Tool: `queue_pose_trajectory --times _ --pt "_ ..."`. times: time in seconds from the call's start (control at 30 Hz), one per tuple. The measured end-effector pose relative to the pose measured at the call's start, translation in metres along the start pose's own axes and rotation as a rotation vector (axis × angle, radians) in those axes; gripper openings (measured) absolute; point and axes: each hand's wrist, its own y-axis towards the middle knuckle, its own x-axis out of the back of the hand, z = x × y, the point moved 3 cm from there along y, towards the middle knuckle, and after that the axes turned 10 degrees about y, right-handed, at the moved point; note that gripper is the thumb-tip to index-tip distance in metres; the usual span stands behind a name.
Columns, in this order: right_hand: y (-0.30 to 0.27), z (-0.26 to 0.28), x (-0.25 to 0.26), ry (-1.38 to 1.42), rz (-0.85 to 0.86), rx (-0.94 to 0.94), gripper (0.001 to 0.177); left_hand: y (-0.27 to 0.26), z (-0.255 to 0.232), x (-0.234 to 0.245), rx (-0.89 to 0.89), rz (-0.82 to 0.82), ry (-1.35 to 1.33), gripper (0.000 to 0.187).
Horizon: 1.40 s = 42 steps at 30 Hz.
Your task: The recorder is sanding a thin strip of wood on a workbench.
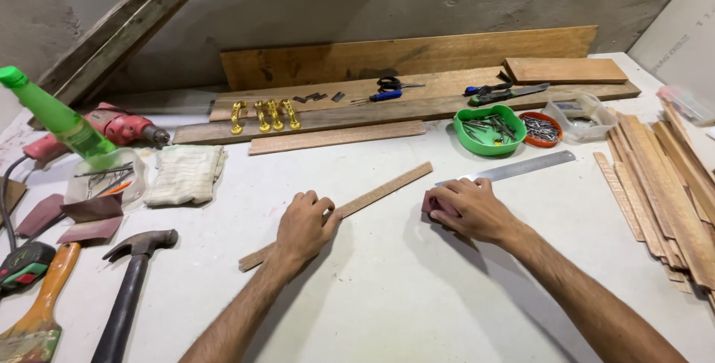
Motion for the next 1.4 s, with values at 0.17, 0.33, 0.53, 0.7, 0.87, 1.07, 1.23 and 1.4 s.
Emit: queue_pose_trajectory --times 0.17,0.33,0.53,0.7,0.87,1.07,1.23,1.4 --pt "0.04 0.032 -0.019 0.046 -0.176 0.196 0.037 0.003 0.004 0.003 -0.067 -0.039 0.01 0.022" --pt "0.085 0.058 -0.06 -0.023 -0.233 0.246 0.036 0.026 -0.001 -0.005 -0.16 -0.112 -0.075 0.02" --pt "0.089 0.053 -0.071 -0.082 -0.22 0.263 0.029 0.065 -0.022 0.001 -0.128 0.252 -0.002 0.015" --pt "0.087 0.005 -0.054 -0.218 -0.251 0.155 0.027 0.086 -0.047 0.012 -0.159 0.509 0.228 0.023" --pt "0.086 -0.042 -0.029 -0.245 -0.26 0.036 0.025 0.101 -0.064 0.007 -0.216 0.617 0.332 0.049" --pt "0.088 -0.056 -0.029 -0.222 -0.252 0.011 0.025 0.114 -0.065 -0.002 -0.225 0.714 0.329 0.064" --pt "0.083 -0.045 -0.035 -0.146 -0.289 0.055 0.027 0.119 -0.068 -0.007 -0.245 0.695 0.327 0.067" --pt "0.082 -0.026 -0.045 -0.152 -0.272 0.196 0.027 0.13 -0.079 -0.009 -0.281 0.705 0.381 0.044"
